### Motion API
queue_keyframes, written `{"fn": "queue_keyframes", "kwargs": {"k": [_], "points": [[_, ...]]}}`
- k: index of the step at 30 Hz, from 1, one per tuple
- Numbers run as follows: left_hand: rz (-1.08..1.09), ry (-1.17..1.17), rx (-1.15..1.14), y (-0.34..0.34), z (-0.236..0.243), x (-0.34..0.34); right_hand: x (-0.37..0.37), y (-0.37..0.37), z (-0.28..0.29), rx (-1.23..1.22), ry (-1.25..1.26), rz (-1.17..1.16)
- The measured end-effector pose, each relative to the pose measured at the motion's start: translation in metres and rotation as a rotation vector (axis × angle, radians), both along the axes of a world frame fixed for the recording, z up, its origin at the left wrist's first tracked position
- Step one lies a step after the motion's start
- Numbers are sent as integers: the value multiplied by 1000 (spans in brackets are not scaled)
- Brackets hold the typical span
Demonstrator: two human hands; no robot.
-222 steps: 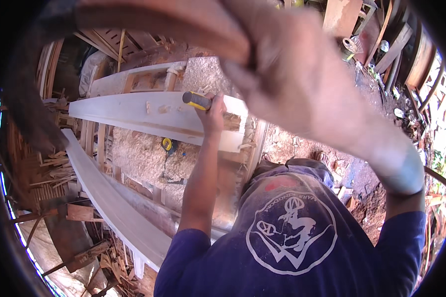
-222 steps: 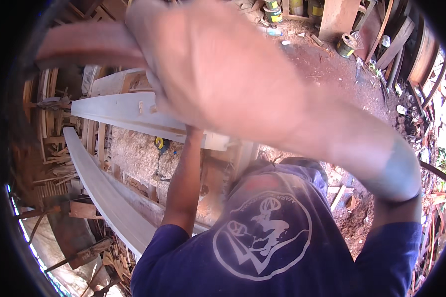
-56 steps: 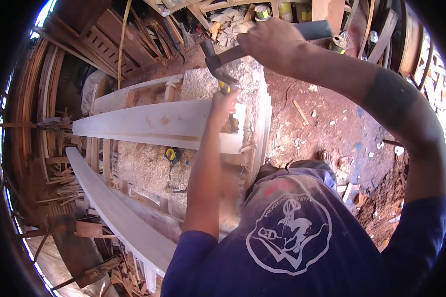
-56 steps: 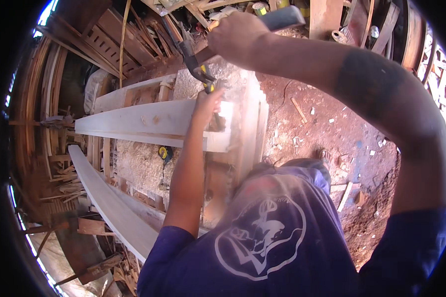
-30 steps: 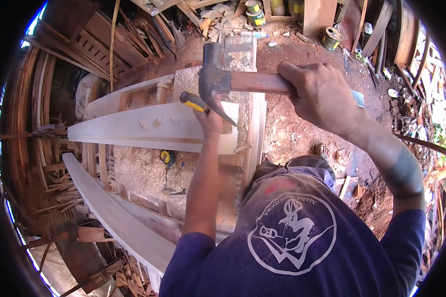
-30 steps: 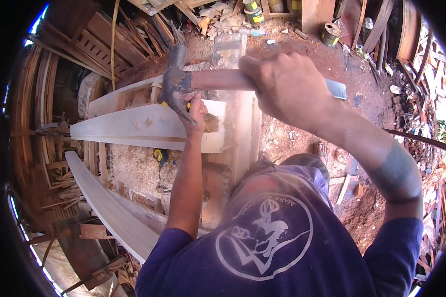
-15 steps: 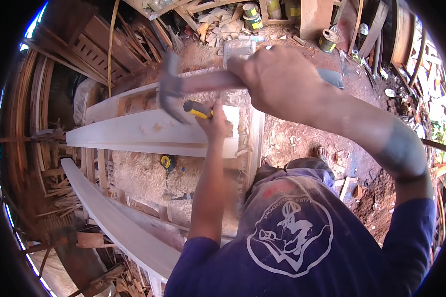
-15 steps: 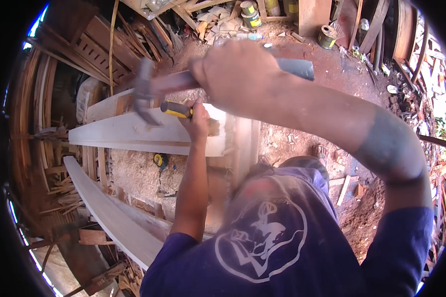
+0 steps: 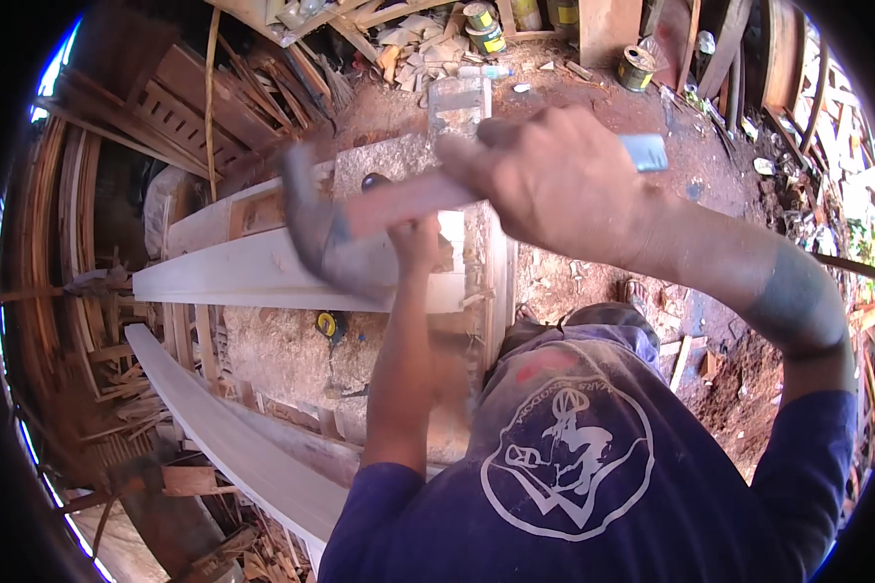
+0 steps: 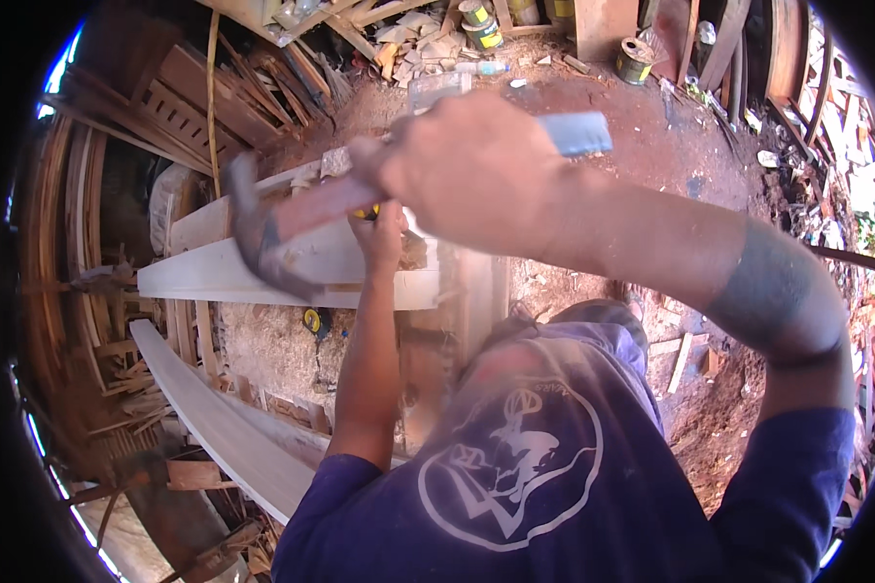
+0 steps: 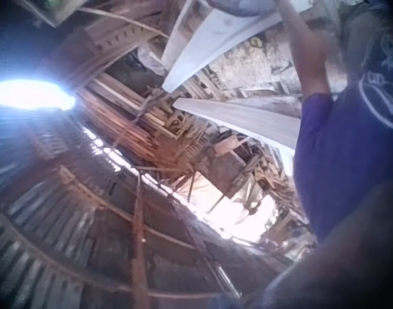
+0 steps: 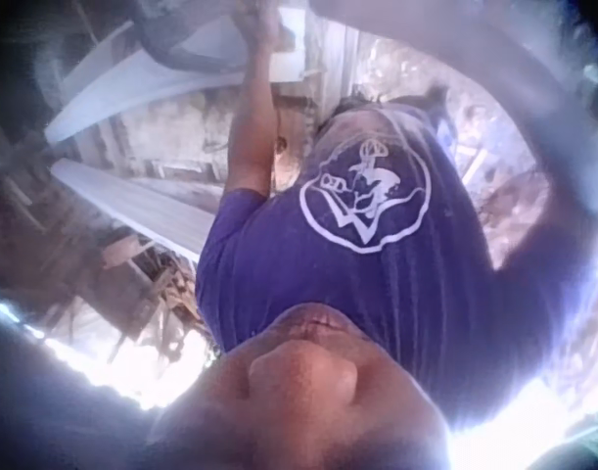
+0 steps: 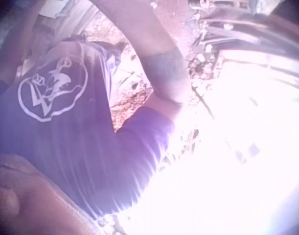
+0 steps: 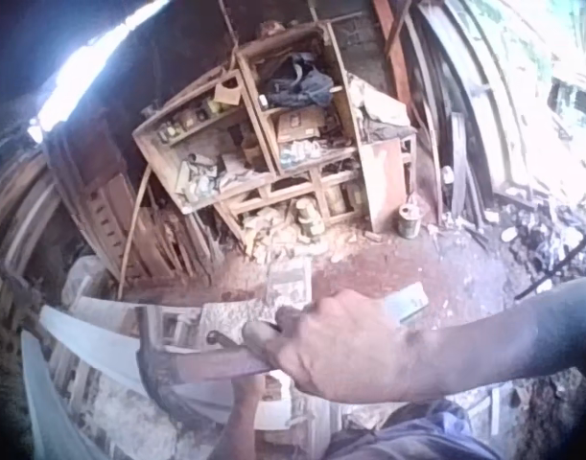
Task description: The person is carving a rectangular notch into a wooden beam using a hammer and a chisel to remove wood chips.
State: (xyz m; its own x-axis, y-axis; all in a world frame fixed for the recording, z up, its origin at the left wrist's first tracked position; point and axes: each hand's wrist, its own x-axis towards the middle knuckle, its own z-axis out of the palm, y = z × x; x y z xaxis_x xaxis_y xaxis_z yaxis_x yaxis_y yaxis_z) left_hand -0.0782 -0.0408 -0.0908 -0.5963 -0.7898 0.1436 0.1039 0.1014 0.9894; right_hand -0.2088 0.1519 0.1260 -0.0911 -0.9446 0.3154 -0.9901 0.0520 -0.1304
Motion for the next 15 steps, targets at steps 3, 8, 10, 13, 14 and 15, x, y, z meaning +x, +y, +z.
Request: {"fn": "queue_keyframes", "kwargs": {"k": [3, 8, 10, 13, 14, 15], "points": [[139, 5, -330, -6, -6, 7, 0, -12, -8, -86, 226, 189], [-143, -278, -180, -36, -11, -19, -41, -27, -27, 271, 219, -100], [-140, -270, 139, -33, 7, -29, -50, -17, -38, 142, -103, -315], [-164, -283, 392, -50, 10, -31, -60, 18, -47, -1, -348, -381], [-178, -317, 474, -57, 4, -29, -61, 33, -54, 4, -436, -431], [-163, -324, 482, -57, 9, -21, -60, 50, -63, -10, -523, -469]]}}
